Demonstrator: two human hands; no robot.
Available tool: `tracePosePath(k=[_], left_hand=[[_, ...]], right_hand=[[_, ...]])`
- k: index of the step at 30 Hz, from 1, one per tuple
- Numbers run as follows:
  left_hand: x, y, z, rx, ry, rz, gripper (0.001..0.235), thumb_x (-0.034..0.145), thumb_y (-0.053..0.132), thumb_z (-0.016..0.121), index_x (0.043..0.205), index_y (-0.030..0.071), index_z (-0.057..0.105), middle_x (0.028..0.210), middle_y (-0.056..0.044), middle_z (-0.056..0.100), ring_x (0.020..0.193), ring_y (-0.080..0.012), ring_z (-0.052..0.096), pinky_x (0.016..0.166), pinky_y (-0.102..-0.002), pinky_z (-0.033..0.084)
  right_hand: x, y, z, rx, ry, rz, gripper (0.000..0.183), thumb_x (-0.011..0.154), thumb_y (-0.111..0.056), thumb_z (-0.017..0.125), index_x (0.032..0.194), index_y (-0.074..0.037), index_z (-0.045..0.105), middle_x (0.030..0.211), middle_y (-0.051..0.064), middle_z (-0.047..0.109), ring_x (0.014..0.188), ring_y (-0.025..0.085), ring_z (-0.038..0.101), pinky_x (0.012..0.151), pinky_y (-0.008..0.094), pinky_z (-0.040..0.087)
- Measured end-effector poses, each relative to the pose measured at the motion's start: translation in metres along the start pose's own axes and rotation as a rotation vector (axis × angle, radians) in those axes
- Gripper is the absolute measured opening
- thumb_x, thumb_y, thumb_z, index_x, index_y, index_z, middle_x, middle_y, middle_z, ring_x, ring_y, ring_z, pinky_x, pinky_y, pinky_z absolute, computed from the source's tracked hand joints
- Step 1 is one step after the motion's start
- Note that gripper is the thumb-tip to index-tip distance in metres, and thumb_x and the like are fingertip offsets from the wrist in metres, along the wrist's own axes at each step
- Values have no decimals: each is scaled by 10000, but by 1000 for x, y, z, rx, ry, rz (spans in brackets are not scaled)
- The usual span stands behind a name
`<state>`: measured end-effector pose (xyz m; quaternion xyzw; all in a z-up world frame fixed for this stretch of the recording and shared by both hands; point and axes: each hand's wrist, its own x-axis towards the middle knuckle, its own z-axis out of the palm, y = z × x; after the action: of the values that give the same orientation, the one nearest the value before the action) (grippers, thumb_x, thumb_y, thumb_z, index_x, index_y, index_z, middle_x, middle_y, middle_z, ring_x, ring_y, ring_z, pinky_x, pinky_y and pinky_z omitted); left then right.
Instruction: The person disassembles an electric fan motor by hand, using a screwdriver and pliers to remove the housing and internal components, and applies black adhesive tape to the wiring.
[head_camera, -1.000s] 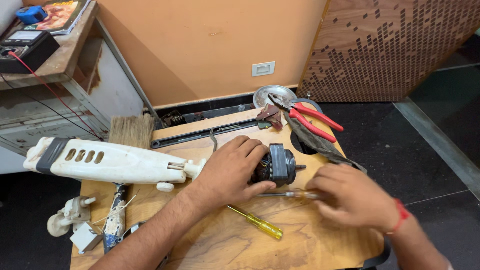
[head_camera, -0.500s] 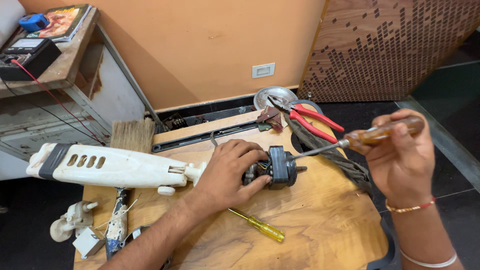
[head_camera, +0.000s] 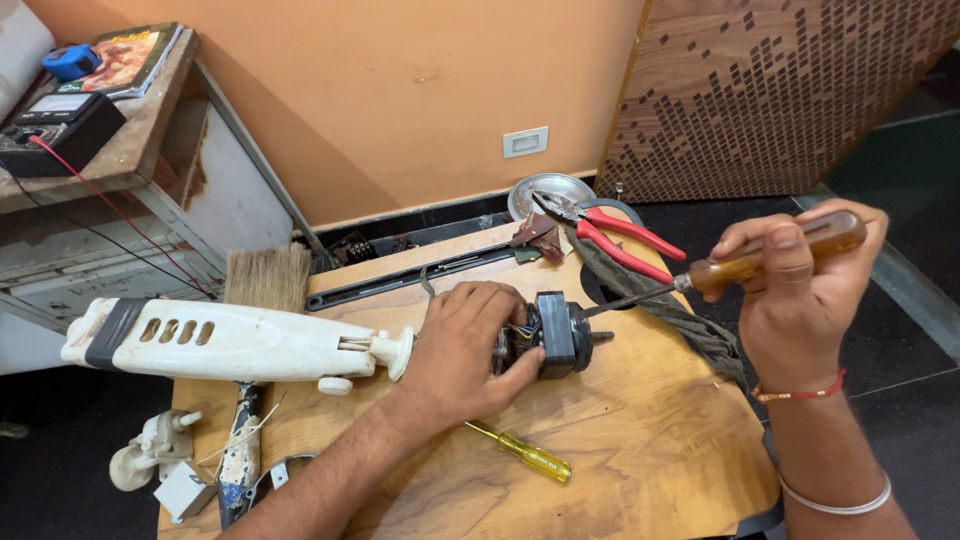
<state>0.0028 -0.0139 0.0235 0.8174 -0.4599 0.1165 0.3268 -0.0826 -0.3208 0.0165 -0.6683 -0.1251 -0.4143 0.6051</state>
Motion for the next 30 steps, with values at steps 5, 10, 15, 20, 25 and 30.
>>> tracePosePath(k=[5,10,15,20,25,30], left_hand=[[2,1,1,35,-11,6,587,748,526,837,1022,52,625,1075,-101,625,1090,-312,564,942,-472,424],[1,-3,4,68,36,55,638,703,553,855,1025,52,625,1099,-114,621,1092,-322,562,941,-485,428],[0,-3,4,85,1,43,631,704,559,852,1028,66,627,1085,-98,624,1100,-312,567,950,-483,422],[4,3,-2,205,-55,53,678,706,606,816,1067,64,624,1076,-111,629,1104,-323,564,961,-548,385],[19,9,-6,239,-122,41,795,710,667,780,1173,45,605,1079,-128,651,1130,-320,574,1016,-567,358],[30,14,-1,239,-229,-19,878,672,700,768,1255,62,609,1124,-120,689,1133,-315,606,1001,-559,372]], right_hand=[[-2,2,5,-108,-3,-63,325,1241,-279,574,1228,-116,294,877,149,621,757,199,690,677,277,579],[-4,0,9,-108,29,-85,352,1219,-299,602,1212,-109,306,873,97,560,772,191,695,715,265,582],[-7,1,14,-91,17,-97,379,1183,-337,614,1218,-111,311,888,109,591,761,180,690,717,268,580],[-5,0,15,-104,51,-114,386,1210,-353,608,1235,-109,310,872,134,637,756,180,687,725,258,572],[3,-1,15,-75,55,-49,368,1219,-345,578,1284,-107,305,907,140,641,783,186,684,690,266,571],[19,16,12,80,107,115,305,1241,-283,549,1327,-104,318,938,175,634,717,201,639,605,288,514]])
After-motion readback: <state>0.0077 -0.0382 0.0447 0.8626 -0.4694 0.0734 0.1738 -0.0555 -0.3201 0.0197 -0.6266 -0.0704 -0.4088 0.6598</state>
